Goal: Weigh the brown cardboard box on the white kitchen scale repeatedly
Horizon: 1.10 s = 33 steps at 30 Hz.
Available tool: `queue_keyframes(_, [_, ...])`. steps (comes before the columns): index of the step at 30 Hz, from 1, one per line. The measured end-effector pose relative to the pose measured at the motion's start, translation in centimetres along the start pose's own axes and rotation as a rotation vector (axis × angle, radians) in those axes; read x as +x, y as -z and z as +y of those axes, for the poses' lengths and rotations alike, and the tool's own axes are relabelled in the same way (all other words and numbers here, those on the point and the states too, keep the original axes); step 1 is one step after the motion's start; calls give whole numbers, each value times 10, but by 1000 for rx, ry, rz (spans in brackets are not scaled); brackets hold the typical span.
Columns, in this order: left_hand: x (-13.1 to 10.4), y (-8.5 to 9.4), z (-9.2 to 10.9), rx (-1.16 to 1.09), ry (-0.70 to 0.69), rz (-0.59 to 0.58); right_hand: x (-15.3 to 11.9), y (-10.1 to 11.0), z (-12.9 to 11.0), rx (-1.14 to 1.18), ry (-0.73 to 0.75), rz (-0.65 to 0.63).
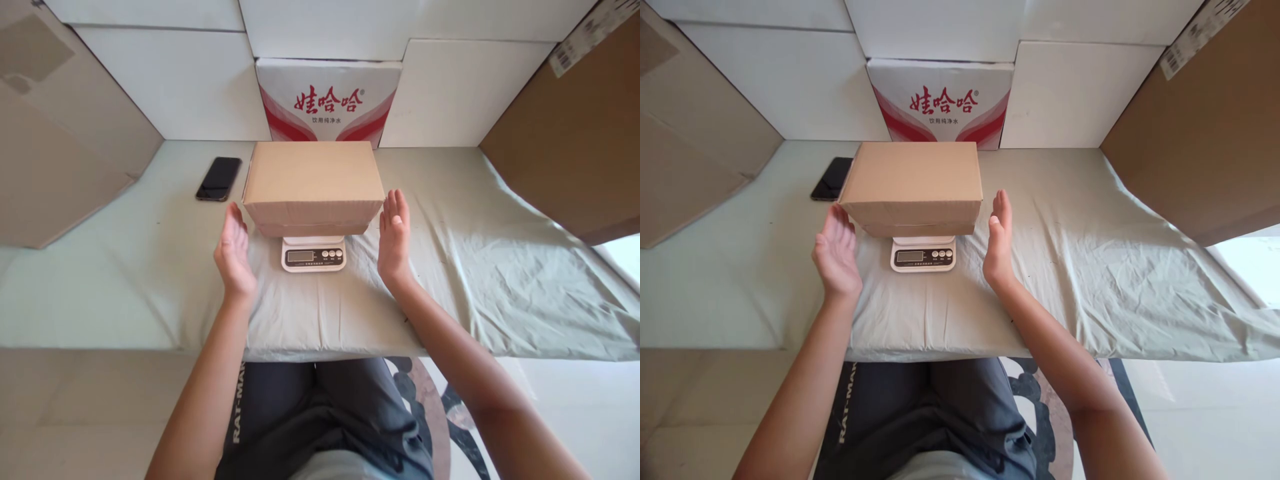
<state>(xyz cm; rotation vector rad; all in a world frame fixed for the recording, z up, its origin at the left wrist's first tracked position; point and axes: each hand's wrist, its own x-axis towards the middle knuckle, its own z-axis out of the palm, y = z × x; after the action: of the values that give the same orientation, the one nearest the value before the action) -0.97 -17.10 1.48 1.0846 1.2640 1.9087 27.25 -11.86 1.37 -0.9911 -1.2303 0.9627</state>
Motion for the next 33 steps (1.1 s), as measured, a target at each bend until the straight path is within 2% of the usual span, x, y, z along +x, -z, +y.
queue_keyframes(11, [2,-3,-8,18,-31,-41,0,-5,10,21,-31,-3])
queue_keyframes(18, [3,-3,-8,24,-28,-47,2,-3,17,-28,16,-14])
queue_keyframes(33, [3,-3,-9,4,-3,-49,3,-3,20,48,-4,-46])
